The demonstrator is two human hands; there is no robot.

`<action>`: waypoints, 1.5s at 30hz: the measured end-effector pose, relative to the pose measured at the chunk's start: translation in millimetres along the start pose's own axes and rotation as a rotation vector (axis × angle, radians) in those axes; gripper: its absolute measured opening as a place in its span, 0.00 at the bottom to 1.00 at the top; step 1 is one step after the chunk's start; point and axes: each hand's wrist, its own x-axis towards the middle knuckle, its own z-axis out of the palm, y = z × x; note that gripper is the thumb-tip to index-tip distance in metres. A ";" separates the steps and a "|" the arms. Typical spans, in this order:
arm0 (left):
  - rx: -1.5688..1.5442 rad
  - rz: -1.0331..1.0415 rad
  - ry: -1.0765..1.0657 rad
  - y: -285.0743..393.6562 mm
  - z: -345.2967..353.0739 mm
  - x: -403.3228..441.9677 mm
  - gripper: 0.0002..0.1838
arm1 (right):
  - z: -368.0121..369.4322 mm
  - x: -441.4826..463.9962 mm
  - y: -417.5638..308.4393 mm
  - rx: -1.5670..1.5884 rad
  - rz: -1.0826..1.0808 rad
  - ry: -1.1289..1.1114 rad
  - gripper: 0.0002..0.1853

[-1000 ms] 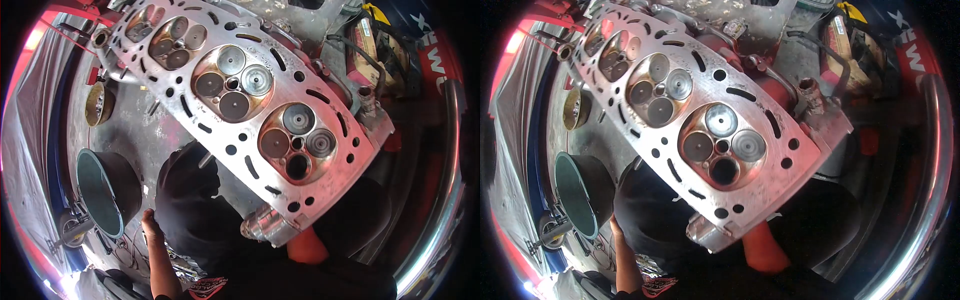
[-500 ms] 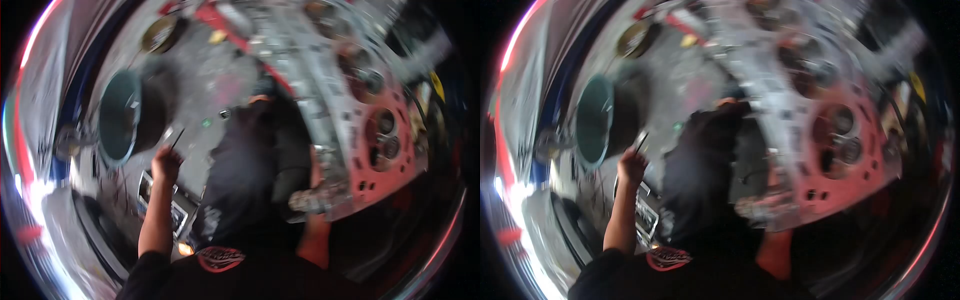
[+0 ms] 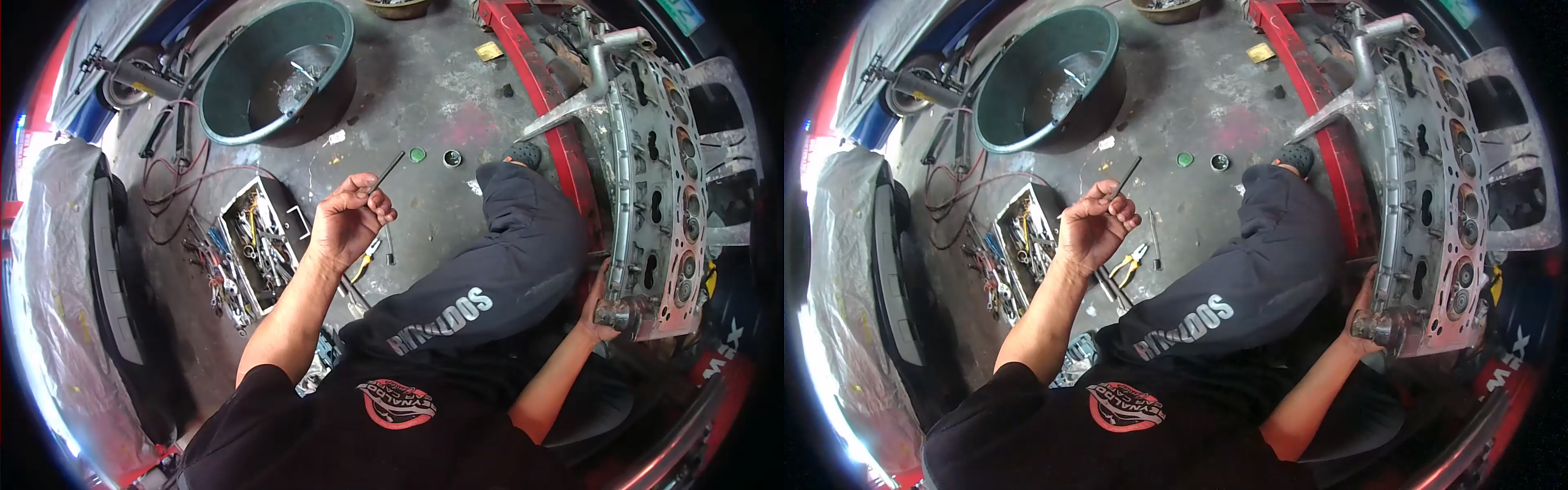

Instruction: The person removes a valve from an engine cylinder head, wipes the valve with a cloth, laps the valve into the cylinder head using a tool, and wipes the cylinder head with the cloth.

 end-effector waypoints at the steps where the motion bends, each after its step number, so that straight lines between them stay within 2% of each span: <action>1: -0.027 -0.005 0.007 -1.4 -4.3 -1.5 0.15 | 2.1 -0.1 0.2 -0.007 0.000 0.033 0.31; 3: -0.074 -0.025 0.002 -4.7 -12.6 -3.8 0.15 | 1.7 -2.9 -1.1 -0.031 0.000 0.061 0.34; 6: -0.148 -0.037 -0.030 -9.2 -30.0 -8.5 0.16 | -40.0 -16.7 -6.0 -0.029 0.162 -0.067 0.36; 8: -0.059 -0.009 0.075 -12.0 -44.0 -16.1 0.17 | -90.4 -30.7 -22.7 -0.101 0.158 0.217 0.32; 9: -0.059 0.003 0.135 -13.3 -57.6 -21.0 0.17 | -74.6 -44.9 -8.0 -0.117 0.197 0.226 0.32; 11: -0.107 0.046 0.247 -20.0 -88.7 -33.0 0.17 | -7.2 -87.6 35.7 -0.745 0.235 0.578 0.29; 12: -0.116 0.064 0.279 -22.2 -101.6 -40.1 0.17 | 3.6 -96.6 42.8 -0.754 0.271 0.573 0.29; 14: -0.112 0.046 0.282 -23.6 -110.3 -57.0 0.21 | 17.1 -116.0 36.4 -0.960 0.146 0.371 0.26; 16: -0.087 0.036 0.241 -22.4 -105.9 -65.7 0.22 | 27.0 -113.9 3.2 -1.508 0.064 0.095 0.24; 17: -0.102 0.039 0.201 -22.1 -102.0 -66.8 0.25 | 44.0 -113.2 8.0 -1.502 0.066 0.089 0.24; 19: -0.097 0.036 0.149 -19.0 -86.6 -64.4 0.26 | 87.4 -111.3 29.4 -1.256 -0.033 -0.368 0.22; 22: -0.108 0.038 0.075 -7.1 -55.7 -53.7 0.28 | 138.2 -106.1 71.8 -1.169 -0.024 -0.519 0.21; 26: -0.141 0.139 -0.042 14.1 -6.9 -64.2 0.26 | 188.5 -110.2 102.8 -1.060 -0.081 -0.617 0.21; 28: -0.069 0.209 -0.078 25.7 9.7 -73.3 0.25 | 205.3 -117.3 105.4 -1.014 0.090 -0.609 0.21; 29: -0.056 0.225 -0.110 28.7 13.6 -76.6 0.25 | 206.1 -116.9 105.1 -0.969 0.103 -0.710 0.21; 33: -0.132 0.272 -0.115 42.0 24.0 -76.4 0.20 | 217.2 -110.4 109.2 -0.944 0.151 -0.746 0.21; 38: -0.208 0.334 -0.159 53.2 11.2 -58.7 0.22 | 236.8 -87.4 132.2 -0.924 0.220 -0.702 0.19; 42: -0.214 0.396 -0.185 69.5 -11.1 -43.6 0.24 | 258.2 -62.5 201.4 -0.932 0.337 -0.789 0.18; 45: -0.187 0.430 -0.212 84.0 -38.6 -30.7 0.27 | 273.6 -49.3 263.6 -1.093 0.471 -0.886 0.17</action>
